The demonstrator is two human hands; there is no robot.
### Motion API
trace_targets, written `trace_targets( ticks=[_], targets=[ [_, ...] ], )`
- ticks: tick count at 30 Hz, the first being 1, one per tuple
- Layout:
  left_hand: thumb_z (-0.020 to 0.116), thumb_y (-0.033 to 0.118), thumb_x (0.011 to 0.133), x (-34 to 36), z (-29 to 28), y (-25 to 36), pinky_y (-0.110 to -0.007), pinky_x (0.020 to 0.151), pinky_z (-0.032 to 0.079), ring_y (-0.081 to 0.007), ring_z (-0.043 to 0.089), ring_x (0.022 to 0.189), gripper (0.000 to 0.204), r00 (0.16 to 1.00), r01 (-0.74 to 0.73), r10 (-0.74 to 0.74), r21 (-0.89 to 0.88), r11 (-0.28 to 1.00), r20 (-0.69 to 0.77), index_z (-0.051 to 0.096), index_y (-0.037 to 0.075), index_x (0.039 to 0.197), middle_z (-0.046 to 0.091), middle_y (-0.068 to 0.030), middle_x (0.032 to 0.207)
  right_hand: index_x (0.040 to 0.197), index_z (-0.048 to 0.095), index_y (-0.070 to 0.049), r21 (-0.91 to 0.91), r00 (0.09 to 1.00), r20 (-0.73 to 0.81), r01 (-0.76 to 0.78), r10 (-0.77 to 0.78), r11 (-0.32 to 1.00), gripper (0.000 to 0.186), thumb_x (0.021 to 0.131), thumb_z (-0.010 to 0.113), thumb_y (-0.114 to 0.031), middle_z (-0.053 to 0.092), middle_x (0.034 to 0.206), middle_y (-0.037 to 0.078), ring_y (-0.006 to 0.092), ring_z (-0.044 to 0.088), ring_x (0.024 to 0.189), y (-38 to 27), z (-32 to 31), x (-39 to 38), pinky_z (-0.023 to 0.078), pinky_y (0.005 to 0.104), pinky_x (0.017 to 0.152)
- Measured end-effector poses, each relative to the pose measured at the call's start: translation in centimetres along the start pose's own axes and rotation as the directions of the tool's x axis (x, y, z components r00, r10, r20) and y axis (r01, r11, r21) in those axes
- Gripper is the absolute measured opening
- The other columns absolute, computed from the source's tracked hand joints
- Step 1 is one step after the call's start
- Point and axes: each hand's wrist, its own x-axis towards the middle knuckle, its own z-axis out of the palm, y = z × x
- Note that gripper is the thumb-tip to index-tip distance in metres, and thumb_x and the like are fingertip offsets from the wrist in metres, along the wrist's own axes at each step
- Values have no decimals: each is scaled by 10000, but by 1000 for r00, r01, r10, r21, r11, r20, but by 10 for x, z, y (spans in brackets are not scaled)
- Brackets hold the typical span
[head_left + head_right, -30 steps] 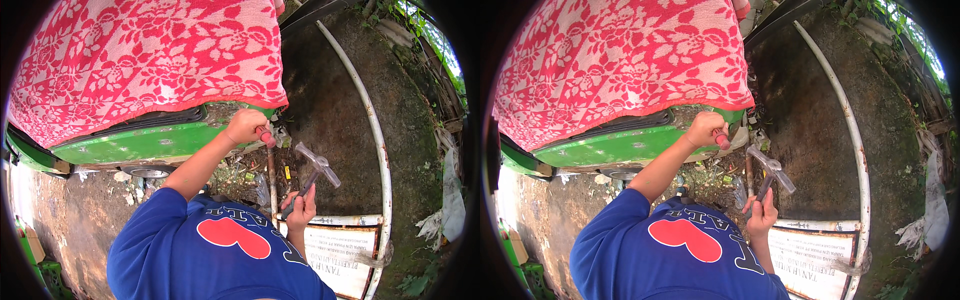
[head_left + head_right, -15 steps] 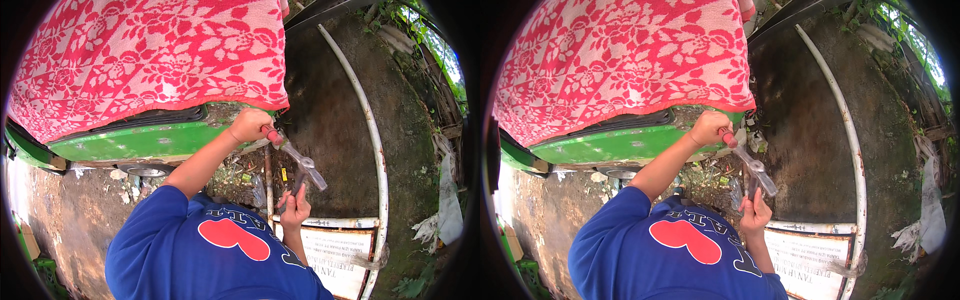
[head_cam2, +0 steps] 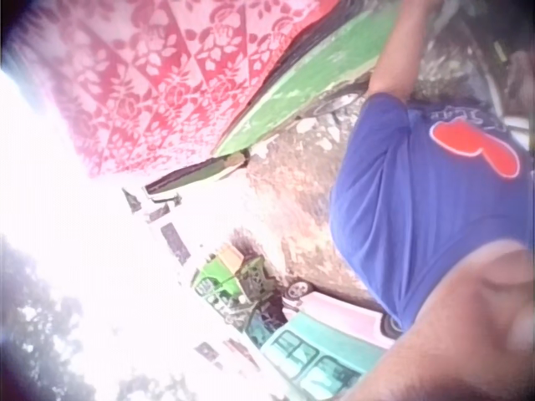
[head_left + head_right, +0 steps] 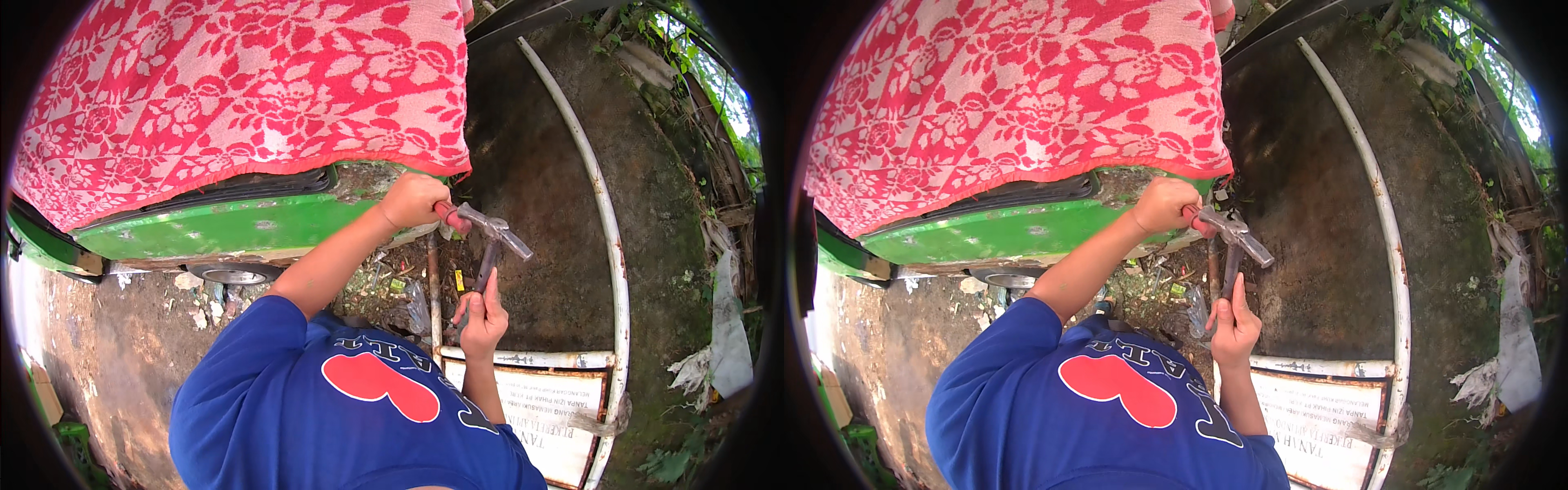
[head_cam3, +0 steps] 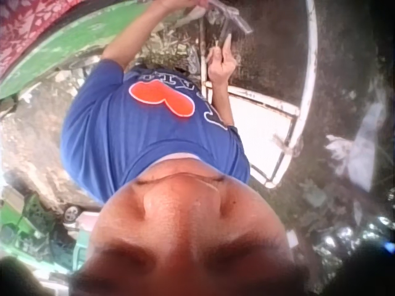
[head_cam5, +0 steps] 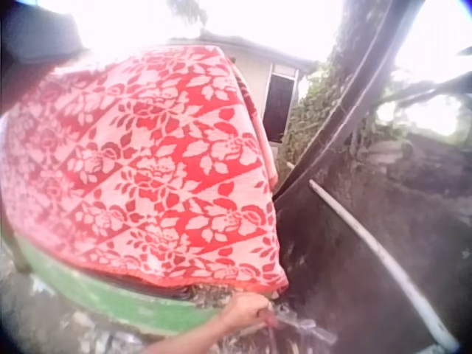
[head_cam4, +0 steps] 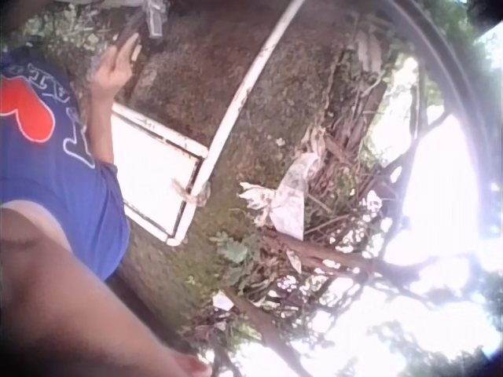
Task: The person uses a hammer and a chisel to repeatedly strike a metal edge on a green object covered by a red patterned cloth. The person holds the chisel in place with one hand and strikes it with the hammer in the other hand throughout the clip.
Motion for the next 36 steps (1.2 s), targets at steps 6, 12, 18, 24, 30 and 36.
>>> trace_targets(
  ticks=[6,12,18,24,30,36],
  targets=[
    [736,82,607,9,0,-2,-390,573,481,-301,611,637,152,996,81,-82,-6,997,-41,616,95,701,592,-92,652,1469,414,-64,135,981,-109,175,-161,975,479,998,497,-50,565,712,63,118,512,570,4,4,-3,466,261,516],
    [726,134,661,3,2,-1,-411,590,488,-304,629,660,120,996,87,-88,-25,996,-34,611,111,688,614,-91,665,1508,330,-65,318,940,-318,229,-124,920,509,1022,471,-116,552,722,70,107,493,556,-15,10,-6,487,271,522],
    [746,86,617,1,3,-1,-394,546,468,-312,601,612,158,991,116,-119,-45,992,-63,609,90,695,586,-99,642,1512,316,-62,3,991,-34,133,-132,991,513,1021,459,-95,542,731,64,108,489,572,-4,-2,4,478,257,513],
    [726,129,642,-1,4,-7,-415,592,485,-307,627,672,131,988,149,-150,-7,989,-33,612,112,704,608,-80,672,1500,320,-18,-48,1000,11,28,-28,998,514,1009,463,-72,552,735,68,105,515,583,12,-2,8,472,253,500],
    [711,53,719,-9,-6,2,-401,483,376,-288,467,513,305,995,-10,-4,-144,989,-95,434,62,592,440,-85,573,1512,304,-48,186,977,-188,-70,105,980,522,1023,469,-119,535,726,57,112,508,598,6,-5,-4,503,282,498],
    [696,29,722,-24,-10,6,-378,476,345,-277,409,495,333,987,-100,84,-116,988,-138,396,61,583,385,-81,566,1489,342,-12,262,949,-151,-233,278,937,513,1009,488,-124,543,707,54,109,520,572,16,-9,-14,481,253,500]
  ],
)
